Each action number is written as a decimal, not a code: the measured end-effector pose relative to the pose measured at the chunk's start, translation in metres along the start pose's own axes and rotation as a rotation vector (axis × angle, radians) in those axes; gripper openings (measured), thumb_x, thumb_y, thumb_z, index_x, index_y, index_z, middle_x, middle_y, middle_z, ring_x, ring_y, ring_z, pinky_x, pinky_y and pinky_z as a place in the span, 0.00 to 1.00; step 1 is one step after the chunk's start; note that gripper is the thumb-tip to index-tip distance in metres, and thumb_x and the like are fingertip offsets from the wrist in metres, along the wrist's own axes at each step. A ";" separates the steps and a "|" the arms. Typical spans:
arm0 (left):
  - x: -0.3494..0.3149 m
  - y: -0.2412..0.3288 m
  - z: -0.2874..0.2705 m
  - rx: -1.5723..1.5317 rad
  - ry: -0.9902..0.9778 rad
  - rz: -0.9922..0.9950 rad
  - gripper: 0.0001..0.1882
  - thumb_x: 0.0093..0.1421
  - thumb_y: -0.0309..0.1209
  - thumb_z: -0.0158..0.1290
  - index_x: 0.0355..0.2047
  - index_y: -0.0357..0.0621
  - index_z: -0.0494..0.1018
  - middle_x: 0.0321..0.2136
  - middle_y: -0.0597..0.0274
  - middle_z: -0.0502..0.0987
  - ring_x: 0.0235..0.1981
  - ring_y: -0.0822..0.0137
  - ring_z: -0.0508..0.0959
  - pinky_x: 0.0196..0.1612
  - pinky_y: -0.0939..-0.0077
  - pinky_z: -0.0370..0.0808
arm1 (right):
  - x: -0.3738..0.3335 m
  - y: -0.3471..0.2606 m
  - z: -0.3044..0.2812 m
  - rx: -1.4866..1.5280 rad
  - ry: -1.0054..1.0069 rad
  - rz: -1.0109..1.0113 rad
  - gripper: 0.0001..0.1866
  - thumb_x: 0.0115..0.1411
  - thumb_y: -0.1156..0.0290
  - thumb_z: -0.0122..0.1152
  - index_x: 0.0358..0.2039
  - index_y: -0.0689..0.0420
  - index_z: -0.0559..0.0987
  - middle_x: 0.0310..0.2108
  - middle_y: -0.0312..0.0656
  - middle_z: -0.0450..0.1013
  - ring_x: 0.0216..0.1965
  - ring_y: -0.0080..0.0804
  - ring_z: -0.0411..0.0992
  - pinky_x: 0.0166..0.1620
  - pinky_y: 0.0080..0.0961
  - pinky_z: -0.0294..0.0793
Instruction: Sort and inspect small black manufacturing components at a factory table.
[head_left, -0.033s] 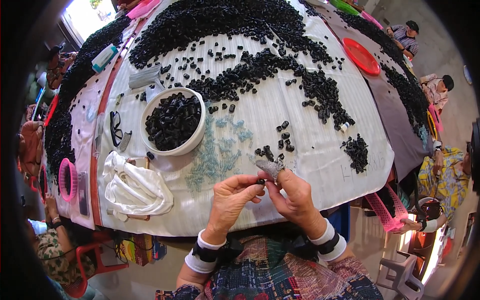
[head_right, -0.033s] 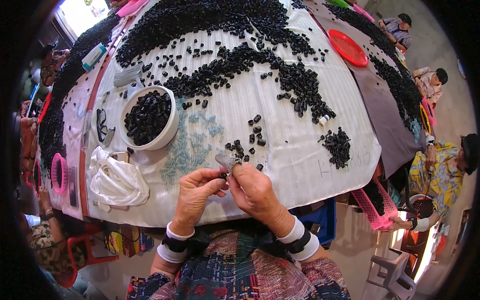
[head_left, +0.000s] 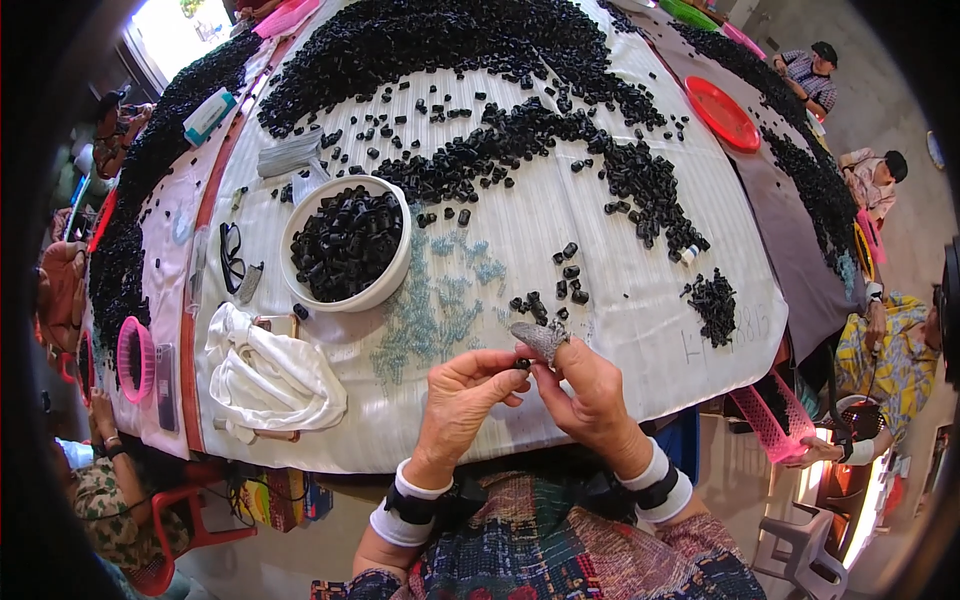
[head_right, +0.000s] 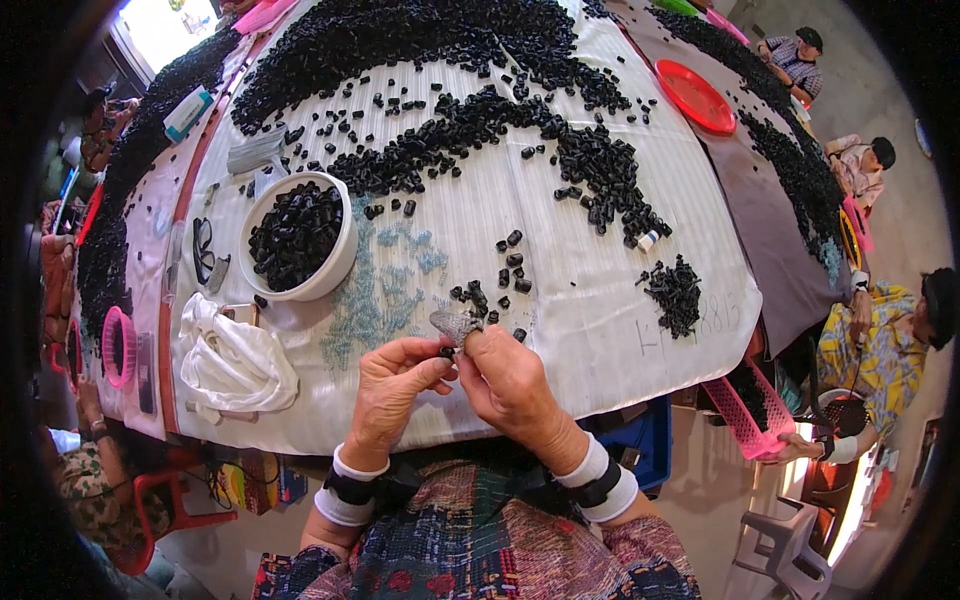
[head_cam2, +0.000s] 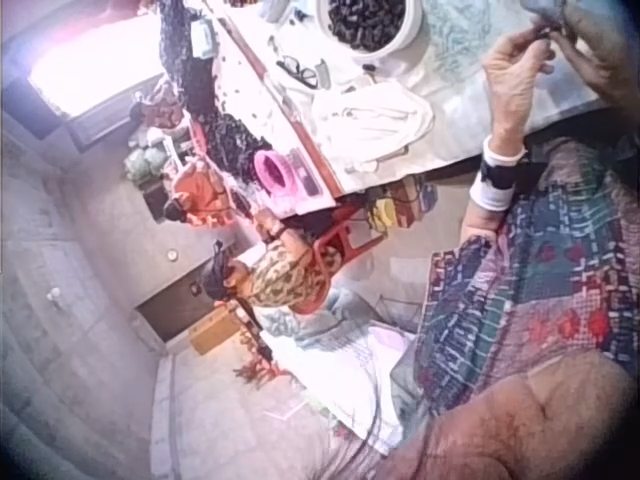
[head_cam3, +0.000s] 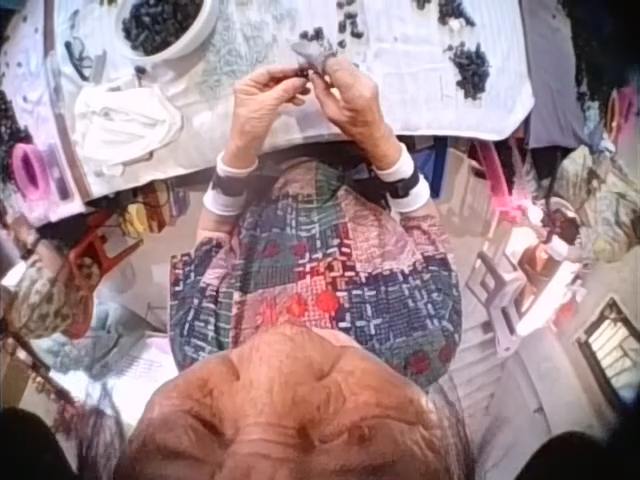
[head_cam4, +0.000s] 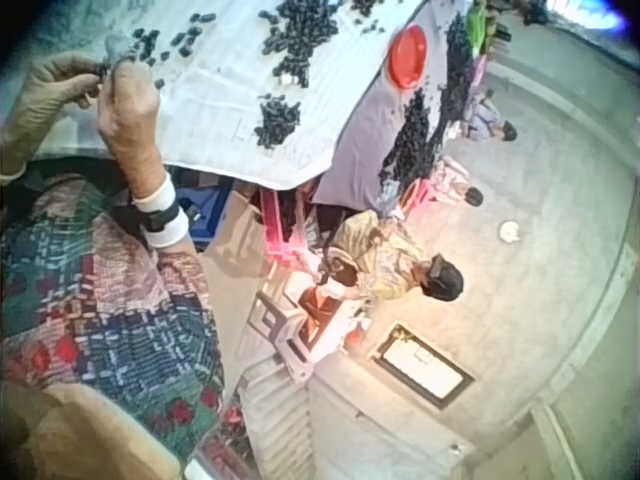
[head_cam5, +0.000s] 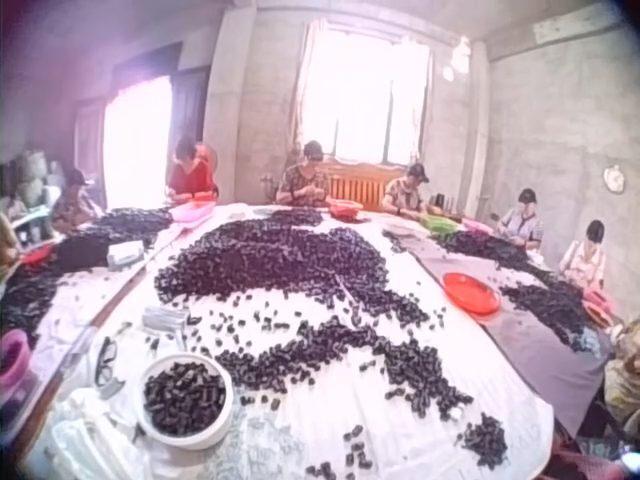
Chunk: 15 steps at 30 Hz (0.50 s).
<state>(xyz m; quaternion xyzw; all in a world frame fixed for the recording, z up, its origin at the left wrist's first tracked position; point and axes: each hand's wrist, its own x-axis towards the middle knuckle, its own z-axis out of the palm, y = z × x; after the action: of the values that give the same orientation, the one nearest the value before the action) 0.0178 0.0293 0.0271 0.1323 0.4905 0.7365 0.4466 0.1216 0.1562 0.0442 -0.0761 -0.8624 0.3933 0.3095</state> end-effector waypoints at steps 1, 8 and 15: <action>0.001 -0.001 0.000 -0.001 0.000 0.000 0.11 0.56 0.22 0.57 0.40 0.31 0.74 0.31 0.56 0.79 0.32 0.70 0.80 0.32 0.81 0.78 | -0.001 0.001 -0.001 -0.053 0.019 -0.011 0.17 0.49 0.87 0.57 0.42 0.64 0.74 0.30 0.46 0.72 0.28 0.37 0.72 0.29 0.27 0.72; 0.002 -0.001 -0.005 -0.065 0.017 -0.043 0.08 0.56 0.19 0.54 0.38 0.33 0.74 0.33 0.52 0.79 0.29 0.69 0.79 0.30 0.80 0.78 | 0.005 0.018 -0.019 -0.204 0.260 0.093 0.18 0.53 0.87 0.55 0.45 0.60 0.75 0.31 0.40 0.77 0.26 0.25 0.72 0.29 0.17 0.70; 0.005 -0.007 -0.009 -0.091 -0.006 -0.088 0.09 0.56 0.23 0.56 0.38 0.33 0.74 0.32 0.56 0.79 0.29 0.72 0.79 0.30 0.83 0.77 | 0.003 0.050 -0.022 -0.301 0.168 0.118 0.12 0.49 0.87 0.56 0.35 0.63 0.74 0.29 0.48 0.72 0.32 0.47 0.71 0.35 0.34 0.71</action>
<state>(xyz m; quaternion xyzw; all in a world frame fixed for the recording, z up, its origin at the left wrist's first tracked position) 0.0136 0.0285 0.0155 0.0921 0.4606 0.7373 0.4856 0.1270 0.2051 0.0199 -0.2044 -0.8768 0.2696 0.3418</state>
